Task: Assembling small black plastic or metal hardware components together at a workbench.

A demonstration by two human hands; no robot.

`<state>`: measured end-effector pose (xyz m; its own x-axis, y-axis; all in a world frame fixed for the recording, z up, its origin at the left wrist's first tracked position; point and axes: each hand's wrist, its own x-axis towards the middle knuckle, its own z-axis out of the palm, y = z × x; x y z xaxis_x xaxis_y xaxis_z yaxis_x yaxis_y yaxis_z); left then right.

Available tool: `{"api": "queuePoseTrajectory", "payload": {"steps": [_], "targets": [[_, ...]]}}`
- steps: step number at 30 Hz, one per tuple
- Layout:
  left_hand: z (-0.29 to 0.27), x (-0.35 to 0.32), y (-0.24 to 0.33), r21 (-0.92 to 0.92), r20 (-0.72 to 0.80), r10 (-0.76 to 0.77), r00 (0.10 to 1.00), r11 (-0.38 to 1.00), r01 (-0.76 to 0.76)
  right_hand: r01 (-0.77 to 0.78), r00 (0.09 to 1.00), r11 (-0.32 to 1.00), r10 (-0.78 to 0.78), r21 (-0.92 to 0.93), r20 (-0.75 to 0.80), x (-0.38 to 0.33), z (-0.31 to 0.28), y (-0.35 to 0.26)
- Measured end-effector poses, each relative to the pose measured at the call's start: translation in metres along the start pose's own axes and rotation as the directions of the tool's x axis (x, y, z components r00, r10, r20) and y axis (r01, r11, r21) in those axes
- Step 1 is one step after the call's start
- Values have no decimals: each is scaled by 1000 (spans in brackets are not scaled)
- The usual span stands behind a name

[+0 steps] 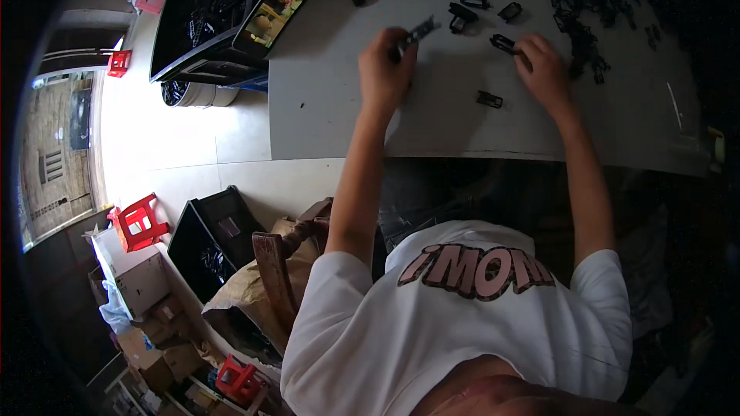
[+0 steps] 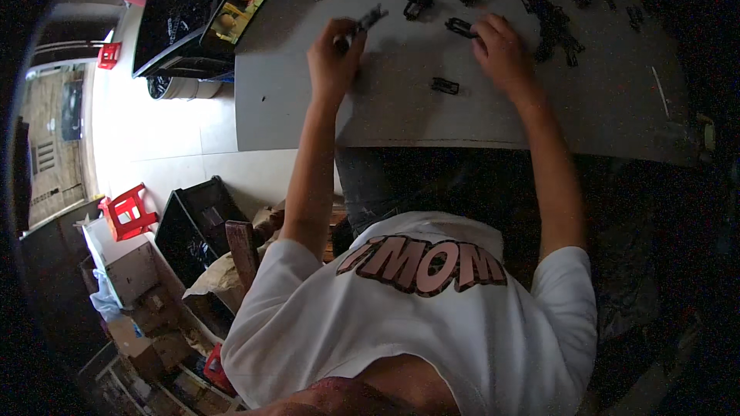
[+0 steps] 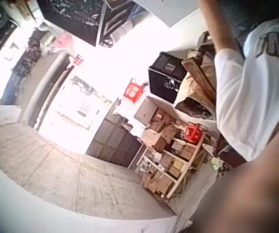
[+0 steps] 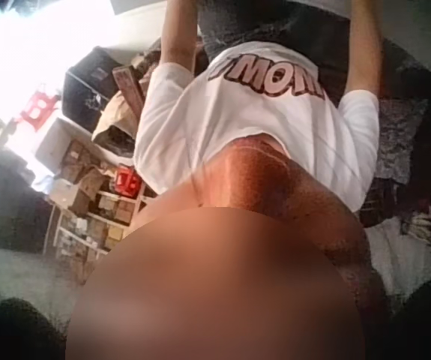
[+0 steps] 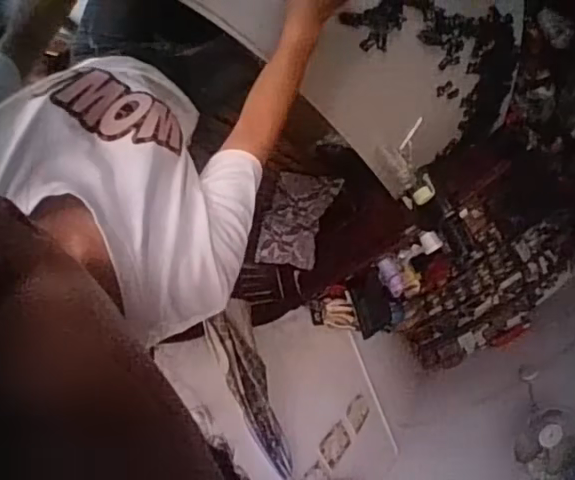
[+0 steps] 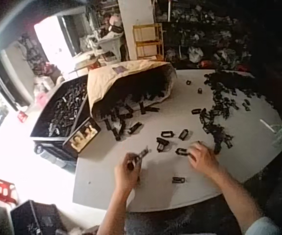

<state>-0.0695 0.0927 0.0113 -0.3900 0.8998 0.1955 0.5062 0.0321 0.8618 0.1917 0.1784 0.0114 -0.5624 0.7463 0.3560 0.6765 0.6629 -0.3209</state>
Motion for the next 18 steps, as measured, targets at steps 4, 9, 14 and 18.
{"api": "queuePoseTrajectory", "payload": {"steps": [4, 9, 14, 18], "targets": [[-7, -47, 2, -204, 158, 52, 986, 979, -19, -412, 907, 770, 396, 486, 141, -27, -3, -10], [-2, -66, 9, -224, 305, 76, 949, 975, -6, -687, 724, 491, 528, 535, 445, -42, -10, -6], [-4, -70, 9, -198, 302, 21, 953, 979, 41, -584, 812, 716, 511, 383, 282, -41, -13, -10], [-3, -71, 10, -125, 314, 19, 949, 992, 22, -410, 907, 854, 420, 320, 39, -35, -4, 2]]}}
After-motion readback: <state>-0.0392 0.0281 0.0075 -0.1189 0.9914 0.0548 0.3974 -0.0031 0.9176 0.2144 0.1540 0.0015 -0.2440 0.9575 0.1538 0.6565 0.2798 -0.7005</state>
